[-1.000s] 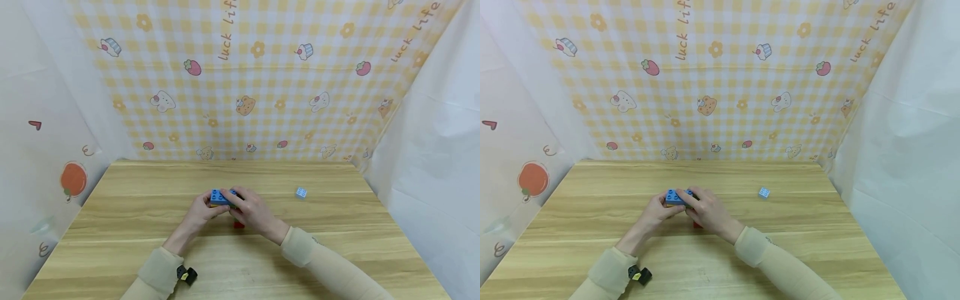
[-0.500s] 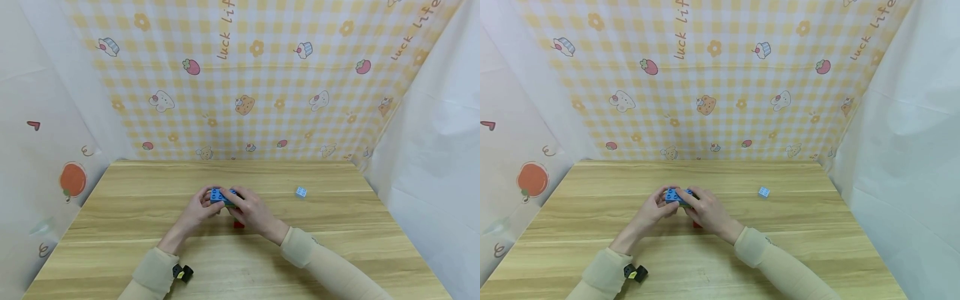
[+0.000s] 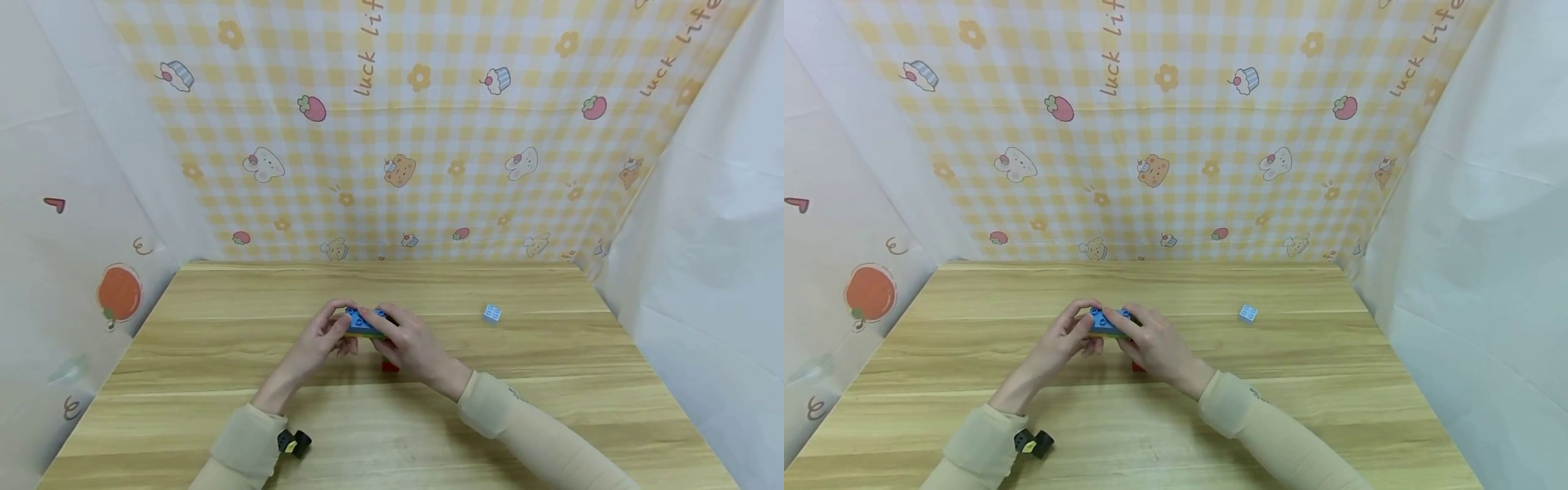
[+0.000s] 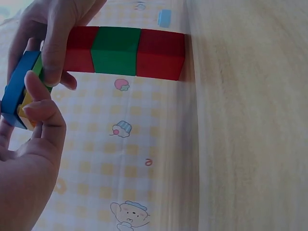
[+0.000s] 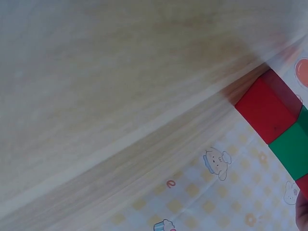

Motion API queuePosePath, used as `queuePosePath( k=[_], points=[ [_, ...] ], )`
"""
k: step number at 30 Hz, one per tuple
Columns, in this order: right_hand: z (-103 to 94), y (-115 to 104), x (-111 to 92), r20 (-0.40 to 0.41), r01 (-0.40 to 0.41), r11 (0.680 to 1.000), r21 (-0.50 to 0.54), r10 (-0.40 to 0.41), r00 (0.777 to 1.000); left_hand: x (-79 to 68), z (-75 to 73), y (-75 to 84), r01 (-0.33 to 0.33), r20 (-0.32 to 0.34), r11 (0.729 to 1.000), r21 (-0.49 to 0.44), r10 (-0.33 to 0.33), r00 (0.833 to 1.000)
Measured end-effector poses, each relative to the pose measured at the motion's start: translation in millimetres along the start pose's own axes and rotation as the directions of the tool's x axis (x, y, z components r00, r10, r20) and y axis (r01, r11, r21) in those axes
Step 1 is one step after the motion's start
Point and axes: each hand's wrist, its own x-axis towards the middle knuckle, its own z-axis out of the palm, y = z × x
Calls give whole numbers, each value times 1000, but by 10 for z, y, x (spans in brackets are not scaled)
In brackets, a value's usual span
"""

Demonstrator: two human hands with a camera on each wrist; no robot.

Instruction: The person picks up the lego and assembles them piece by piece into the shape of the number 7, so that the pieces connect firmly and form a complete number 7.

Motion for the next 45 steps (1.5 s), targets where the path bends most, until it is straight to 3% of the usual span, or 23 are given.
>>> queuePosePath(
  k=[7, 18, 30, 38, 45],
  points=[
    [-20, -4, 0, -4, -2, 1000, 7, 2, 1000, 11, 14, 5, -21, 12, 1000, 7, 21, 1000],
    [-23, -4, 4, -11, 6, 1000, 24, -5, 1000, 42, 68, -21, -53, -38, 993, -104, 49, 998],
    [-42, -36, 5, 10, -33, 998, 51, 32, 999, 49, 83, -32, -72, -35, 988, -140, 67, 997],
    [-38, -52, 5, 3, -39, 998, 56, 39, 999, 27, 45, -28, -3, -26, 990, -143, 0, 1000],
    [-54, -51, 17, 29, -58, 995, 78, 56, 998, 1, -14, 18, 37, -71, 999, -33, -39, 997]
  ],
)
